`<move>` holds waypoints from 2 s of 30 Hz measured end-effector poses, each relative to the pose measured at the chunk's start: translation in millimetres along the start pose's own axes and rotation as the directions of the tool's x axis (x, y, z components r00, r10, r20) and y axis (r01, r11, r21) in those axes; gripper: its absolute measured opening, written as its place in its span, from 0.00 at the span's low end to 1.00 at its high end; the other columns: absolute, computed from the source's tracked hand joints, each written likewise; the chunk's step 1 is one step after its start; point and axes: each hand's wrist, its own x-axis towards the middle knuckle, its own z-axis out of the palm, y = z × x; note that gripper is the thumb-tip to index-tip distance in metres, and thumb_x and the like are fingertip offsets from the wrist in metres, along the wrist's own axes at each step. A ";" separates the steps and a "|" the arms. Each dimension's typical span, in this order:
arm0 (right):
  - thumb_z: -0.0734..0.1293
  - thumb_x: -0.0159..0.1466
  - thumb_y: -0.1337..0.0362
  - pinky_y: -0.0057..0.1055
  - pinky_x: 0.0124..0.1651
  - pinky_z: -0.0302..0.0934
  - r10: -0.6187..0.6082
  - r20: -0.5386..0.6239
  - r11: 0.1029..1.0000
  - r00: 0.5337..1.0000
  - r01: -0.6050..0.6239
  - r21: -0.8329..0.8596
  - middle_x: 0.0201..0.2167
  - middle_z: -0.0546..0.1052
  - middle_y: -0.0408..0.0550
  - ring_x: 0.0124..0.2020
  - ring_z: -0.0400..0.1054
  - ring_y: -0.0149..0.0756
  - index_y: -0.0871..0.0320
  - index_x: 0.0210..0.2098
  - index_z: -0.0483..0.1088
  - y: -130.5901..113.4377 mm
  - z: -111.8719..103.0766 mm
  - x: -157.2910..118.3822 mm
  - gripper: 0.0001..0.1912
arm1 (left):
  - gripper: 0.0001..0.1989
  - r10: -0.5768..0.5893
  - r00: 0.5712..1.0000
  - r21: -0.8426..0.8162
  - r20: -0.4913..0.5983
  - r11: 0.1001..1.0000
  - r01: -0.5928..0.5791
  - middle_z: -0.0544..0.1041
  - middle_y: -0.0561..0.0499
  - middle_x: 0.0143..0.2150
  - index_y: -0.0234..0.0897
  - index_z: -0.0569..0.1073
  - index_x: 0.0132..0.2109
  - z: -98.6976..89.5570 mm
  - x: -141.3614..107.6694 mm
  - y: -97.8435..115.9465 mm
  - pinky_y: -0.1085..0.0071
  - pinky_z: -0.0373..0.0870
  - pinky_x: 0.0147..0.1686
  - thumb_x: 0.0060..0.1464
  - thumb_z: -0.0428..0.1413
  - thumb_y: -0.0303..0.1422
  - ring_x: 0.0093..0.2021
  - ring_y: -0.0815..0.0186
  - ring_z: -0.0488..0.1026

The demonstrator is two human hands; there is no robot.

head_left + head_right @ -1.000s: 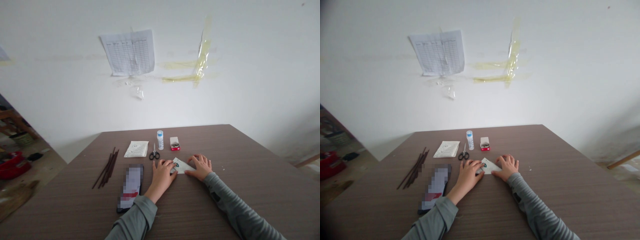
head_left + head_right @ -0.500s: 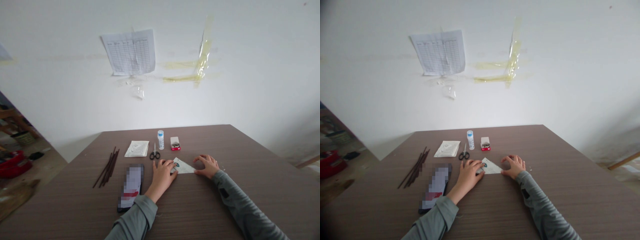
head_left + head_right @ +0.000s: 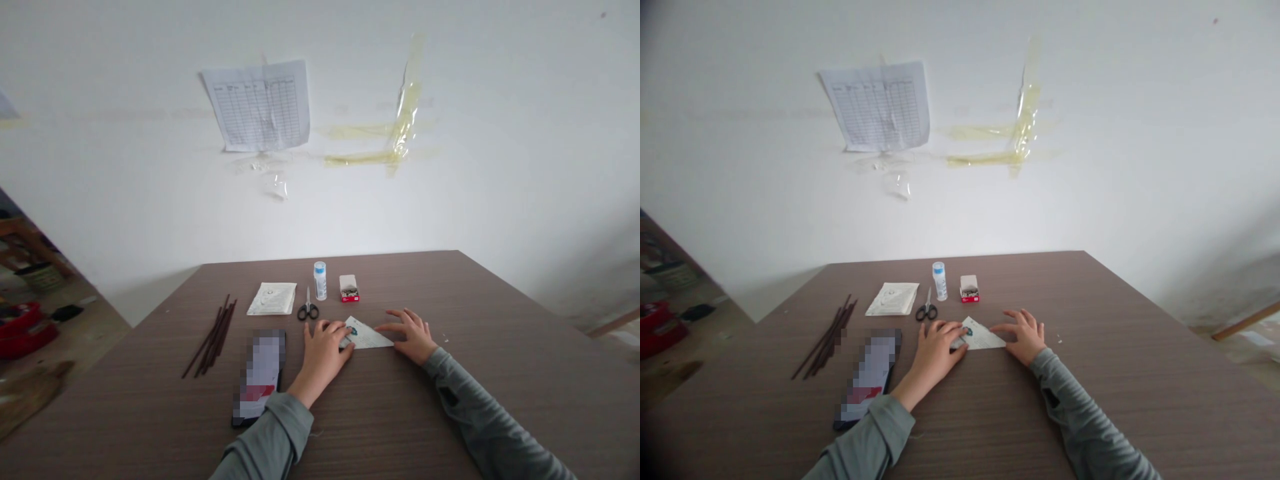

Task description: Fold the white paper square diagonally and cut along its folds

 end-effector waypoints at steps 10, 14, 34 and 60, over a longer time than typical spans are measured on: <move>0.79 0.77 0.57 0.76 0.93 0.60 -0.138 -0.056 0.990 0.989 0.140 0.034 0.81 0.86 0.50 0.90 0.69 0.71 0.36 0.66 0.95 -22.6 22.2 9.2 0.21 | 0.21 -0.021 0.999 0.054 0.025 0.998 0.020 0.90 0.49 0.79 0.58 0.94 0.71 -2.6 1.2 4.7 0.14 0.61 0.90 0.79 0.69 0.34 0.81 0.36 0.79; 0.82 0.76 0.55 0.74 0.93 0.60 -0.112 -0.063 0.994 0.992 0.112 -0.003 0.82 0.85 0.52 0.89 0.70 0.70 0.35 0.69 0.94 -25.0 29.7 9.3 0.23 | 0.19 -0.019 1.000 0.047 0.008 0.999 0.018 0.91 0.49 0.79 0.59 0.95 0.69 -1.2 3.1 6.3 0.15 0.60 0.91 0.78 0.72 0.36 0.81 0.35 0.79; 0.82 0.75 0.49 0.72 0.94 0.55 -0.094 0.043 0.994 0.995 0.092 0.059 0.83 0.83 0.49 0.89 0.67 0.69 0.31 0.70 0.93 -14.5 19.6 18.6 0.24 | 0.22 -0.094 0.994 0.002 0.053 0.996 0.094 0.92 0.49 0.78 0.58 0.95 0.69 -21.1 2.8 4.2 0.14 0.58 0.92 0.75 0.72 0.31 0.86 0.36 0.77; 0.82 0.76 0.48 0.67 0.95 0.56 -0.085 0.068 0.995 0.994 0.081 0.053 0.84 0.82 0.47 0.91 0.67 0.68 0.28 0.71 0.92 -17.4 14.4 16.3 0.25 | 0.24 -0.162 0.987 0.118 0.011 0.980 0.160 0.85 0.46 0.86 0.58 0.95 0.69 -53.2 -26.9 -31.5 0.11 0.55 0.92 0.78 0.68 0.27 0.92 0.33 0.72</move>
